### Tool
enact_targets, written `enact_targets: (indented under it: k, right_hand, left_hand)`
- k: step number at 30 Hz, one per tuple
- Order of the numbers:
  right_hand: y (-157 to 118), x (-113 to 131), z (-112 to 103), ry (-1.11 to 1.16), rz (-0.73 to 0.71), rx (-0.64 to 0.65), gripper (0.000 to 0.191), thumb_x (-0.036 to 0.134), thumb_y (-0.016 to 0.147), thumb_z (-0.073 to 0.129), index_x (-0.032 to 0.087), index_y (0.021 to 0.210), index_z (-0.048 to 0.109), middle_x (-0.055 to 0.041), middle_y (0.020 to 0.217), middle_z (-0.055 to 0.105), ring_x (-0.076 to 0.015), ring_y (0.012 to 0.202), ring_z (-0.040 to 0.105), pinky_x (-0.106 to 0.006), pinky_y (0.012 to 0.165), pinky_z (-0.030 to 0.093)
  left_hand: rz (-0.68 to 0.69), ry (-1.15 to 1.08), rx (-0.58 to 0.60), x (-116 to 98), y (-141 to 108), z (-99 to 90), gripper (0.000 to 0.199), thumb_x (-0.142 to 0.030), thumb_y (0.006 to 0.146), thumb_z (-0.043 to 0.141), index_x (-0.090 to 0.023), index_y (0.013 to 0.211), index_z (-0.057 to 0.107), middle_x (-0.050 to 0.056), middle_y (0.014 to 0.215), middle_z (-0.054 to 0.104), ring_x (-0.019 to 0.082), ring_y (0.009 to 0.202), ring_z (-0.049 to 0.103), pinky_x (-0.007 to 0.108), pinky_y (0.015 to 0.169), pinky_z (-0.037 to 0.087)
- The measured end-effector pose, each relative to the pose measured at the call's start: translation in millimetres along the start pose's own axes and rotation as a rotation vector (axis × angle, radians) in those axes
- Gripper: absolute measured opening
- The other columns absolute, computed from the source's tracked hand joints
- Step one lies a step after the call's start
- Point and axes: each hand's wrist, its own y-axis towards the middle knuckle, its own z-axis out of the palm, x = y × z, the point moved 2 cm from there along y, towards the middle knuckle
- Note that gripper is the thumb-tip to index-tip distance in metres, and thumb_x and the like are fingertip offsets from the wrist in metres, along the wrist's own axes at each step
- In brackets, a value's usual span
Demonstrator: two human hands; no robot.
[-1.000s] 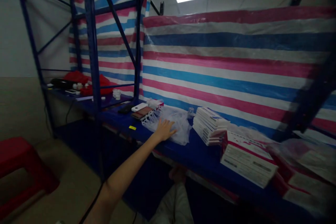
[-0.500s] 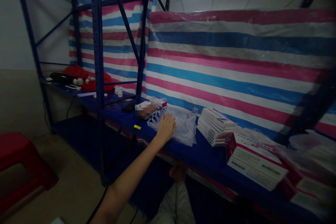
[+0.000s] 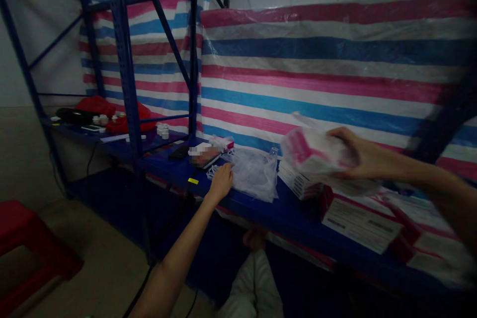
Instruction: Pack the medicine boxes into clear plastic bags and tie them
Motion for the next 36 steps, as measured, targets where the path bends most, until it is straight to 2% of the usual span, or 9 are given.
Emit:
enact_targets:
  k: [3,8,11,16,20,23,26,30,36]
  right_hand:
    - [18.2,36.6,47.5,-0.089,-0.227,0.251,0.087,0.048,0.05,0.07,0.011,0.125,0.045,-0.0174,0.118,0.053,-0.0271,0.098,0.052,-0.037,0.083,0.039]
    - [32.4,50.3,157.9,-0.101,-0.226,0.466,0.084,0.047,0.05,0.073,0.012,0.121,0.045,-0.0145,0.114,0.053,-0.0283,0.098,0.053,-0.037,0.085,0.041]
    - [29.4,40.7,186.5,-0.057,-0.192,0.487,0.081,0.043,0.054,0.073,0.012,0.123,0.044,-0.0147,0.116,0.053,-0.0278,0.104,0.051,-0.035,0.089,0.039]
    - [28.1,22.0,171.3,0.115,-0.219,0.418,0.07,0.047,0.075,0.055,0.013,0.134,0.034,-0.0111,0.135,0.039,-0.0213,0.122,0.038,-0.031,0.101,0.029]
    - [28.6,3.6,162.0,-0.043,-0.169,0.285,0.042,0.037,0.085,0.043,0.017,0.122,0.05,-0.009,0.123,0.053,-0.0223,0.111,0.049,-0.035,0.095,0.035]
    - [24.1,-1.4,169.5,-0.163,-0.187,0.355,0.032,0.03,0.083,0.049,0.019,0.112,0.058,-0.0078,0.11,0.061,-0.0221,0.098,0.057,-0.033,0.086,0.04]
    - [20.9,1.4,173.8,-0.204,-0.201,0.275,0.029,0.03,0.084,0.05,0.019,0.109,0.06,-0.0074,0.105,0.063,-0.021,0.096,0.057,-0.031,0.084,0.04]
    - [18.3,0.9,172.7,-0.215,-0.163,0.176,0.024,0.027,0.083,0.051,0.019,0.102,0.063,-0.0064,0.102,0.063,-0.0215,0.1,0.054,-0.032,0.086,0.037]
    - [8.3,-11.0,170.1,-0.165,0.101,-0.003,0.022,0.023,0.085,0.046,0.015,0.092,0.065,-0.0082,0.093,0.064,-0.0197,0.09,0.057,-0.029,0.08,0.039]
  left_hand:
    - [0.029,-0.116,0.012,10.5,-2.3,0.1,0.033,-0.014,0.086,0.03,-0.016,0.115,0.046,0.009,0.115,0.053,0.02,0.104,0.049,0.036,0.091,0.039]
    - [0.079,-0.327,0.065,27.5,-4.5,6.3,0.033,-0.018,0.084,0.039,-0.018,0.116,0.046,0.008,0.12,0.051,0.018,0.109,0.048,0.035,0.093,0.039]
    - [0.062,-0.287,-0.005,27.3,-4.8,-0.8,0.032,-0.022,0.085,0.04,-0.021,0.115,0.047,0.007,0.127,0.046,0.019,0.115,0.043,0.036,0.097,0.036]
    - [-0.044,-0.043,-0.073,4.1,-7.5,-30.5,0.025,-0.025,0.086,0.04,-0.023,0.106,0.055,0.004,0.133,0.04,0.021,0.114,0.044,0.036,0.093,0.04]
    - [-0.05,0.101,-0.168,-30.3,6.5,-43.7,0.022,-0.026,0.087,0.04,-0.022,0.101,0.057,0.005,0.126,0.046,0.023,0.109,0.046,0.037,0.089,0.04]
    - [0.13,0.044,-0.043,-59.3,29.9,-26.9,0.025,-0.034,0.088,0.04,-0.021,0.102,0.056,0.005,0.111,0.055,0.02,0.103,0.048,0.034,0.088,0.039]
    - [0.285,0.033,0.184,-76.6,51.8,0.5,0.027,-0.038,0.084,0.048,-0.018,0.1,0.057,0.006,0.1,0.058,0.02,0.099,0.051,0.032,0.086,0.04]
    - [0.3,0.08,0.298,-71.4,62.2,13.3,0.015,-0.022,0.082,0.052,-0.016,0.094,0.058,0.006,0.097,0.059,0.02,0.095,0.052,0.031,0.081,0.04]
    - [0.173,0.005,0.041,-36.8,51.8,-17.5,0.01,-0.016,0.08,0.049,-0.017,0.088,0.056,0.005,0.091,0.058,0.019,0.092,0.051,0.031,0.082,0.039]
